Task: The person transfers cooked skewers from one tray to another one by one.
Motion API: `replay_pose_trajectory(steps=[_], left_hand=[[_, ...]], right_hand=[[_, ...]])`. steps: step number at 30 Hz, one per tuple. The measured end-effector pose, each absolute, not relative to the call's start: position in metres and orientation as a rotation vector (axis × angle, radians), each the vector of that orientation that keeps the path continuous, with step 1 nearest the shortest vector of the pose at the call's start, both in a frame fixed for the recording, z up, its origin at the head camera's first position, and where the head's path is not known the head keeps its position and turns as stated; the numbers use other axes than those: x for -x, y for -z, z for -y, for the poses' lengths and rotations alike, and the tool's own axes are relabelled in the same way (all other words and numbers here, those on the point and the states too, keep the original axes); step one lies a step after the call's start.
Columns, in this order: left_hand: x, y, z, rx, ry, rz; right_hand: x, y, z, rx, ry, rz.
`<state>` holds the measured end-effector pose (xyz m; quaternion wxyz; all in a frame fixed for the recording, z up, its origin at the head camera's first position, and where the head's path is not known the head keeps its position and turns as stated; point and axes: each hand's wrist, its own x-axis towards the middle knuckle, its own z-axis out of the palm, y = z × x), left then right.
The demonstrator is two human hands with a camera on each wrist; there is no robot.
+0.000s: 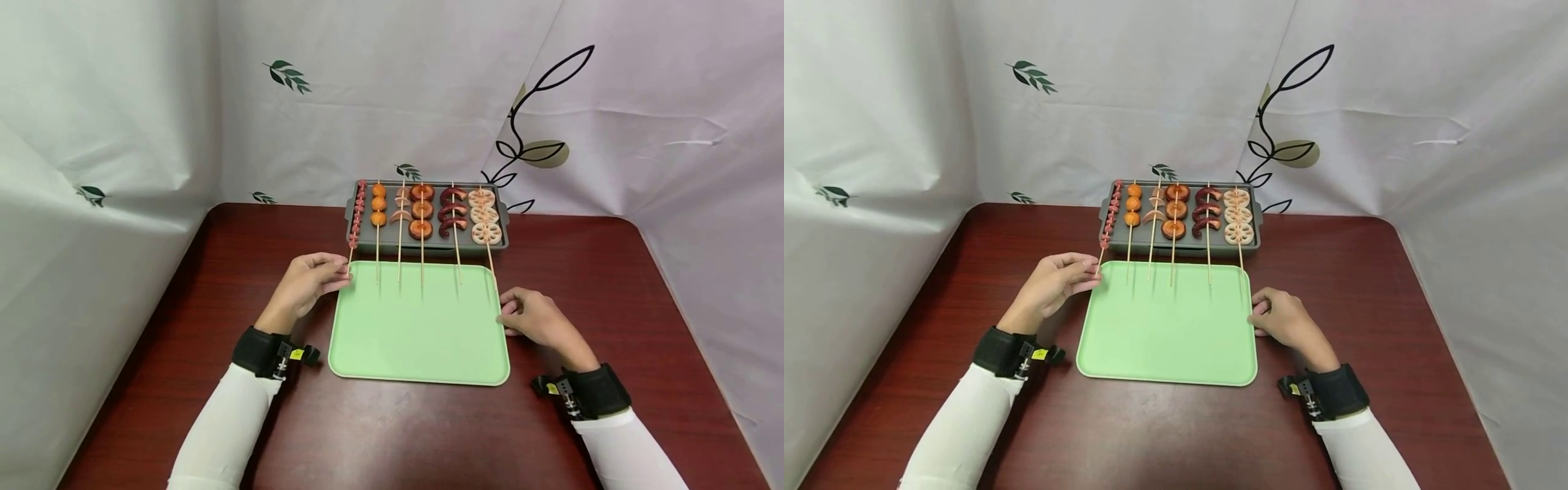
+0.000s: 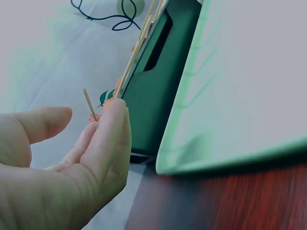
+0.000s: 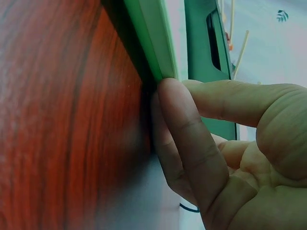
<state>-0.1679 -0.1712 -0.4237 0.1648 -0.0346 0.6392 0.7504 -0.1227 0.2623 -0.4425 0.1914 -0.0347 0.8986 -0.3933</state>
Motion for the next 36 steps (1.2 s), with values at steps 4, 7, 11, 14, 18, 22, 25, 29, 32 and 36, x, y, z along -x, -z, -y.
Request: replay_pose_trajectory(steps=[4,7,11,14,18,22,25,29,32,36], left_hand=[[0.171,0.423,0.169,0.117,-2.202,-1.701],[0.173,0.422,0.168,0.133,-2.221,-1.648],[0.175,0.422,0.167,0.169,-2.231,-1.621],[0.176,0.422,0.167,0.186,-2.237,-1.606],[0.178,0.423,0.167,0.198,-2.239,-1.59],[0.179,0.423,0.166,0.203,-2.23,-1.606],[0.18,0.422,0.165,0.196,-2.222,-1.621],[0.18,0.423,0.165,0.187,-2.213,-1.642],[0.18,0.423,0.165,0.182,-2.197,-1.679],[0.179,0.424,0.165,0.169,-2.162,-1.739]], right_hand=[[0.121,0.441,-0.262,0.083,1.119,-2.508],[0.12,0.441,-0.262,0.075,1.142,-2.489],[0.12,0.441,-0.262,0.069,1.158,-2.484],[0.12,0.442,-0.262,0.063,1.16,-2.485],[0.121,0.443,-0.262,0.056,1.177,-2.477],[0.121,0.444,-0.262,0.054,1.188,-2.473],[0.121,0.445,-0.262,0.052,1.186,-2.477],[0.121,0.446,-0.263,0.055,1.187,-2.479],[0.12,0.446,-0.263,0.061,1.186,-2.479],[0.12,0.446,-0.263,0.064,1.184,-2.48]])
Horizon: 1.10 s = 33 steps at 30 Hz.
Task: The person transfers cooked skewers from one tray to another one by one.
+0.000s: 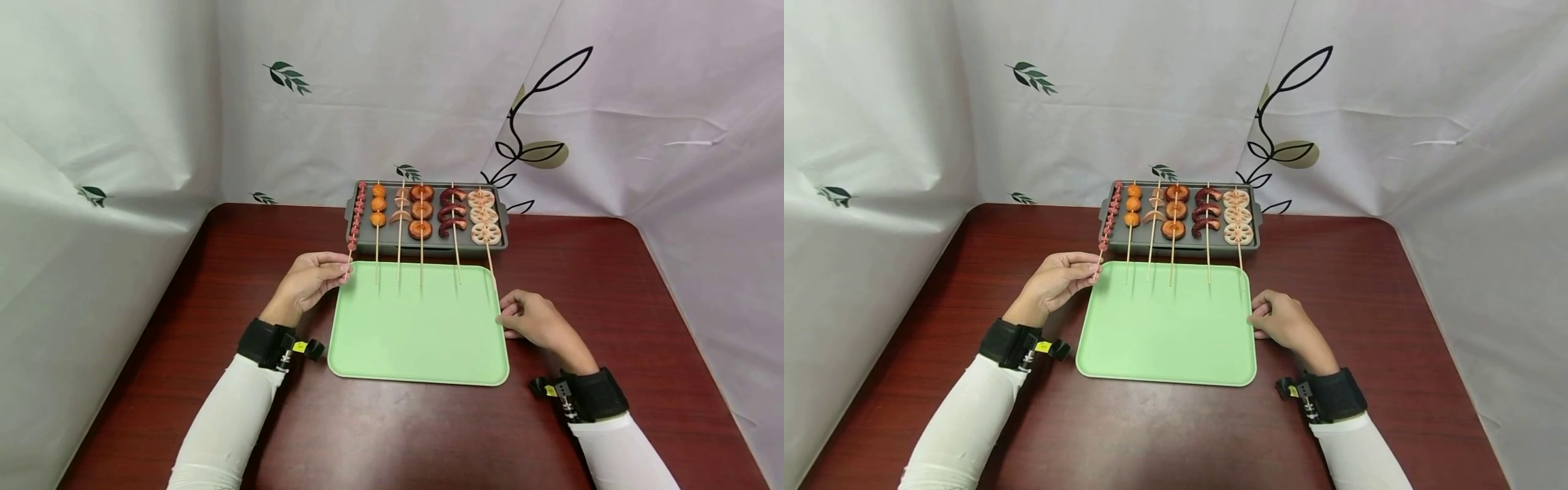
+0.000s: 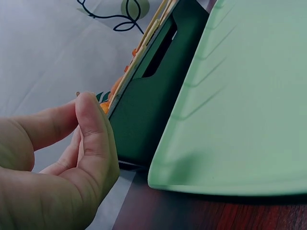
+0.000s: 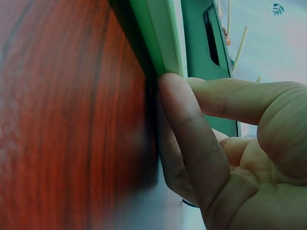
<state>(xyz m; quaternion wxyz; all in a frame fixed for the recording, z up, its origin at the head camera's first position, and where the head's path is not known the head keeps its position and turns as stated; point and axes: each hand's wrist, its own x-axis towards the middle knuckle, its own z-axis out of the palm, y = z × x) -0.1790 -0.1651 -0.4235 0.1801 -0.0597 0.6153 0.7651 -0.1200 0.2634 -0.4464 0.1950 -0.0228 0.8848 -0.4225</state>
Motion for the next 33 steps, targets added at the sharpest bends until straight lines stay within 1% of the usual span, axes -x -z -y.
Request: replay_pose_trajectory(steps=[19,33], left_hand=[[0.16,0.411,0.17,0.077,-1.985,-1.847],[0.142,0.408,0.176,-0.02,-1.804,-1.857]], right_hand=[[0.12,0.443,-0.263,0.074,1.138,-2.486],[0.119,0.441,-0.261,0.074,1.123,-2.491]])
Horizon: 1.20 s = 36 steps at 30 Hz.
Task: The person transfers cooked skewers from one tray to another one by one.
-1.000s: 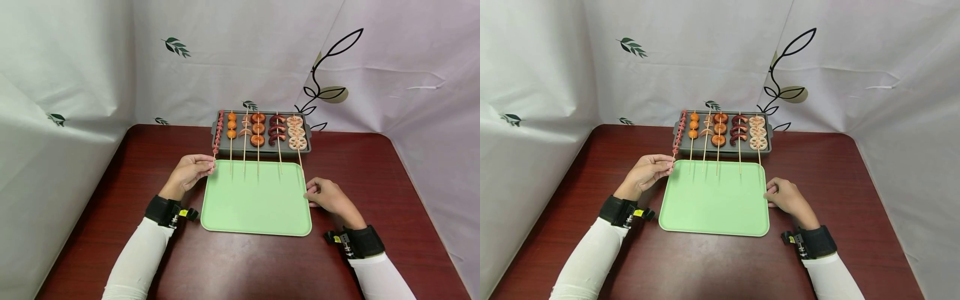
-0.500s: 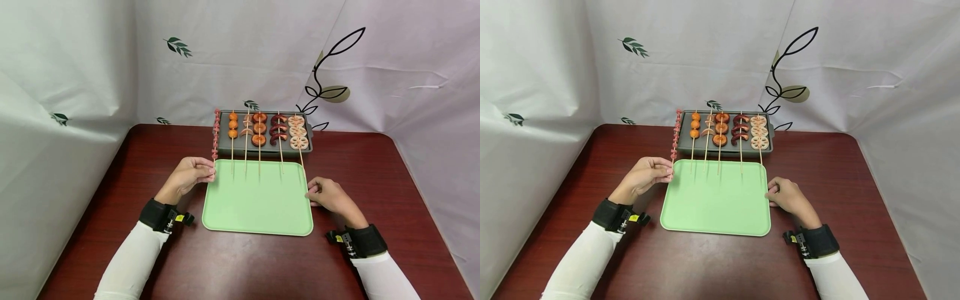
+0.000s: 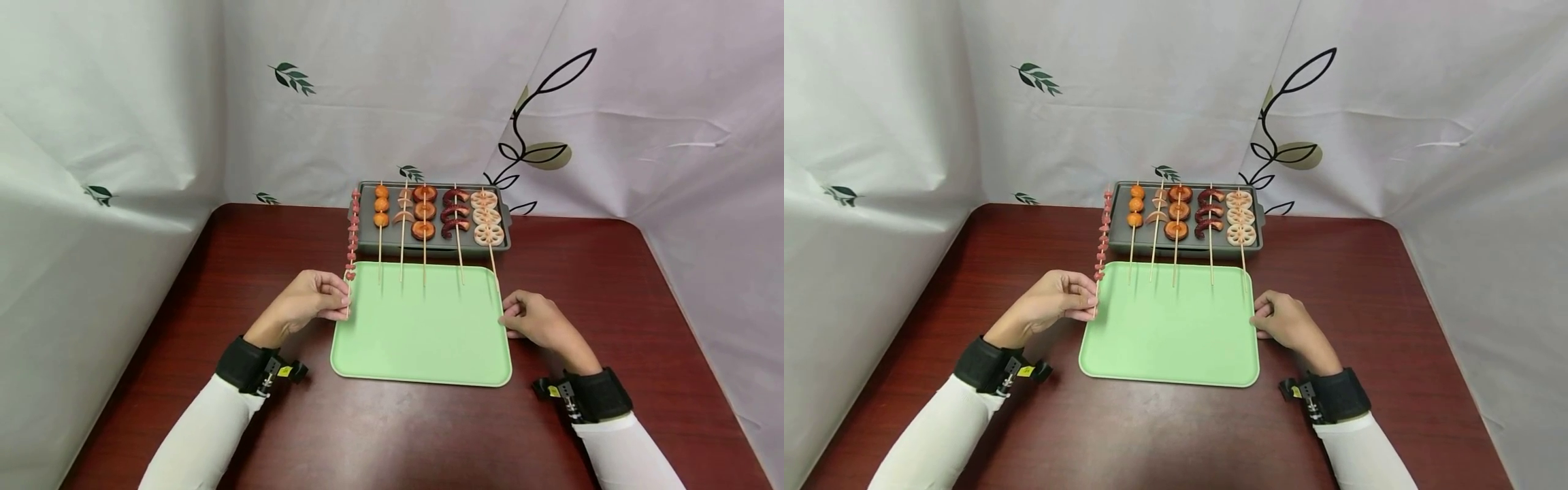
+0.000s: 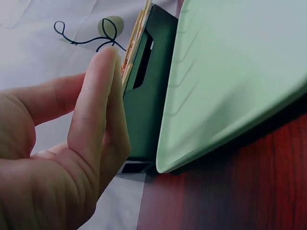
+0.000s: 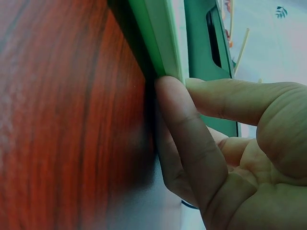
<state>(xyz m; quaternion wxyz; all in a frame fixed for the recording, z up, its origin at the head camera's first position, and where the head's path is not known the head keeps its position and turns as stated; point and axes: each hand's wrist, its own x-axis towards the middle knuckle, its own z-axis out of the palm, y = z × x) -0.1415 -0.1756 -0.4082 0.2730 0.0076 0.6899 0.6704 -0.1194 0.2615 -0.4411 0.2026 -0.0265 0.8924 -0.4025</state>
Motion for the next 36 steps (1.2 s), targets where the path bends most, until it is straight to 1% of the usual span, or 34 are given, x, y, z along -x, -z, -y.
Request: replay_pose_trajectory(steps=[17,25,36], left_hand=[[0.116,0.414,0.187,-0.102,-1.662,-1.877],[0.105,0.418,0.187,-0.113,-1.667,-1.839],[0.08,0.428,0.192,-0.135,-1.659,-1.81]], right_hand=[[0.121,0.442,-0.26,0.075,1.151,-2.458],[0.121,0.441,-0.261,0.105,1.169,-2.449],[0.122,0.441,-0.265,0.1,1.133,-2.459]])
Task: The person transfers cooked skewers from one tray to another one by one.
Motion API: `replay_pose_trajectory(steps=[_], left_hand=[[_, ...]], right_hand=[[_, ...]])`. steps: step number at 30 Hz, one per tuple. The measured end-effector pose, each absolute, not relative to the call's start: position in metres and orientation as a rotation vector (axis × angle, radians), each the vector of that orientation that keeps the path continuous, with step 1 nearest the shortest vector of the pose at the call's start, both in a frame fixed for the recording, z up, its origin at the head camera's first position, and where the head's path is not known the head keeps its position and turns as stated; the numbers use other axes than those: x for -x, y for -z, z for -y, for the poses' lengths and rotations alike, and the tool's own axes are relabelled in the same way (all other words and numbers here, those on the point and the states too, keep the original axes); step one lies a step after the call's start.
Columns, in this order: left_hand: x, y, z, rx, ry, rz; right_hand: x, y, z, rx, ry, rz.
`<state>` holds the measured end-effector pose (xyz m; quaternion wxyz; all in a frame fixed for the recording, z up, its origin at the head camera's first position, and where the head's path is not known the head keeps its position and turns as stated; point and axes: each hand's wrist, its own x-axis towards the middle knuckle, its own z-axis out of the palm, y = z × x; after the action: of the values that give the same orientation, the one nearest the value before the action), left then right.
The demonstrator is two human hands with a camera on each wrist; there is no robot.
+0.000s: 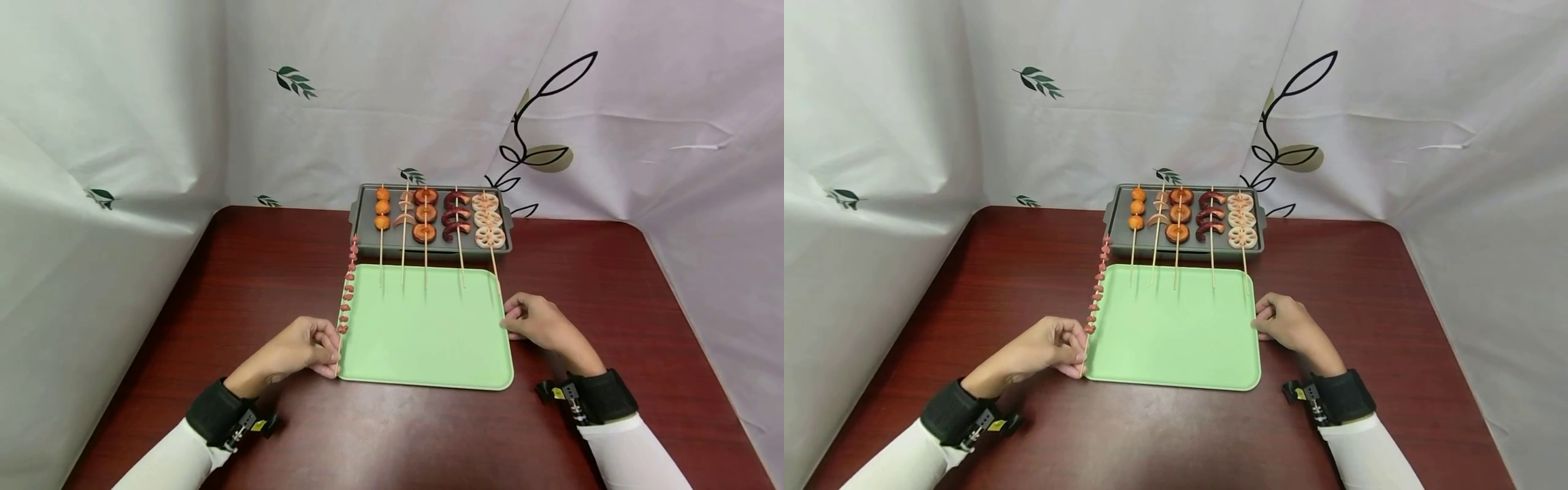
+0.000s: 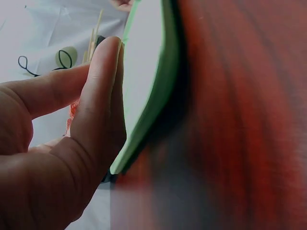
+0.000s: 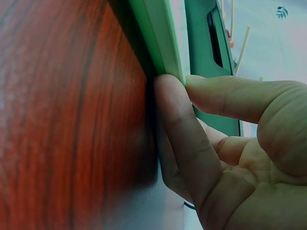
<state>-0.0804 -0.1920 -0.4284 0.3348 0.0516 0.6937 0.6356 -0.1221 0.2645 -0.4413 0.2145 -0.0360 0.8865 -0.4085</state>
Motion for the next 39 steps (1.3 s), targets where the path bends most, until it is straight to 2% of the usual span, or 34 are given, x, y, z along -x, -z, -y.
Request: replay_pose_trajectory(steps=[12,39], left_hand=[[0.059,0.439,0.195,-0.102,-1.645,-1.781],[0.049,0.44,0.189,-0.018,-1.656,-1.753]], right_hand=[[0.122,0.442,-0.264,0.117,1.13,-2.452],[0.124,0.443,-0.265,0.118,1.114,-2.469]])
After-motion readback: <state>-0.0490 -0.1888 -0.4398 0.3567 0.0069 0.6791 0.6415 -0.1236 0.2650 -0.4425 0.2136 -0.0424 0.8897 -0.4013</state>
